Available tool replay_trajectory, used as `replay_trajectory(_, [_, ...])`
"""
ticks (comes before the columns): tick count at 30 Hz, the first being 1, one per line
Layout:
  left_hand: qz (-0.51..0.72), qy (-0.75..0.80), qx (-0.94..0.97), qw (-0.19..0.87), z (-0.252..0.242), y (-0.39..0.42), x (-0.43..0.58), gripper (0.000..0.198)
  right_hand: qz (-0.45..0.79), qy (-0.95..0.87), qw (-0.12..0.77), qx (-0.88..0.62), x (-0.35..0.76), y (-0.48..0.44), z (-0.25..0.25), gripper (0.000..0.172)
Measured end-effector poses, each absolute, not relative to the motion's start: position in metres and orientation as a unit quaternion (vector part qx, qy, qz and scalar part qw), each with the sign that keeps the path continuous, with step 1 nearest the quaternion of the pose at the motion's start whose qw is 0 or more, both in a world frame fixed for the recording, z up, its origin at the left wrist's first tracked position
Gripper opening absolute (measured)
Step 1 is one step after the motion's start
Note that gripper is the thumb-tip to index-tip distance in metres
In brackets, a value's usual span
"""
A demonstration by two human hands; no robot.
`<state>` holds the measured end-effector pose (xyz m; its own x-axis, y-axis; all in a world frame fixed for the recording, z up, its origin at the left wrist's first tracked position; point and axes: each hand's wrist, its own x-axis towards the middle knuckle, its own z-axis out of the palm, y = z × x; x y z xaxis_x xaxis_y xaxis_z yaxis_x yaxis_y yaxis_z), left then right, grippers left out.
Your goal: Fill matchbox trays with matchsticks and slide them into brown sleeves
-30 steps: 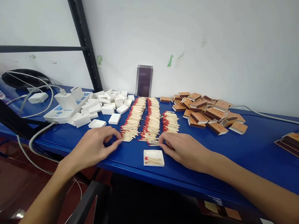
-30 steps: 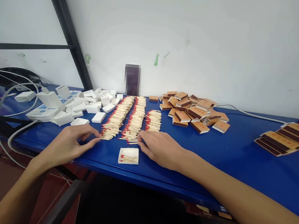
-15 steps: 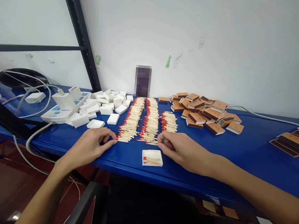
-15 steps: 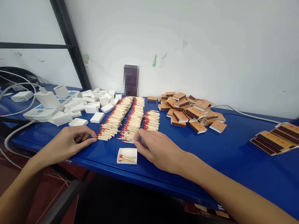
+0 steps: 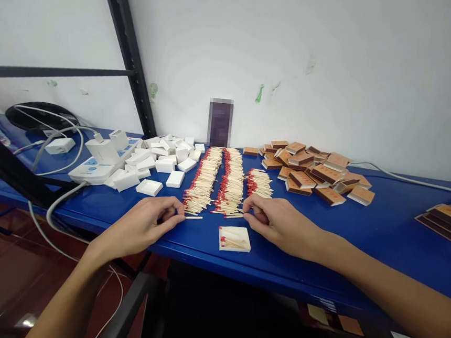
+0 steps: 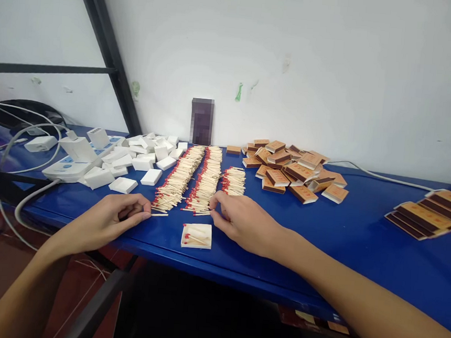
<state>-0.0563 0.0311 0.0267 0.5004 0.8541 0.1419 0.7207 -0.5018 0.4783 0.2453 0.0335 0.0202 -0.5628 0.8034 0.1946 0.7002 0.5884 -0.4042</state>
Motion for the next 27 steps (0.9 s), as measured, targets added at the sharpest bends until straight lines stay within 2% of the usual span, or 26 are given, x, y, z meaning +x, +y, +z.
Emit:
replay_trajectory(5, [0.205,0.411,0.867,0.195,0.036,0.015,-0.024,0.02,0.105,-0.895,0.162,-0.403,0.249,0.042,0.013,0.011])
replay_trajectory(10, [0.181,0.385,0.889,0.166,0.033,0.01,0.01,0.011,0.106,-0.895,0.168,-0.399,0.248,0.041,0.012,0.012])
replay_trajectory(14, [0.206,0.412,0.874,0.157,0.028,0.011,0.009,0.012,0.104,-0.897,0.164,-0.396,0.248,0.041,0.011,0.012])
replay_trajectory(20, [0.243,0.401,0.877,0.102,0.017,0.008,0.0,0.032,0.093,-0.895,0.161,-0.405,0.247,0.043,0.008,0.011])
replay_trajectory(27, [0.293,0.319,0.899,0.062,-0.001,0.013,-0.003,0.02,0.092,-0.891,0.162,-0.414,0.248,0.042,0.007,0.011])
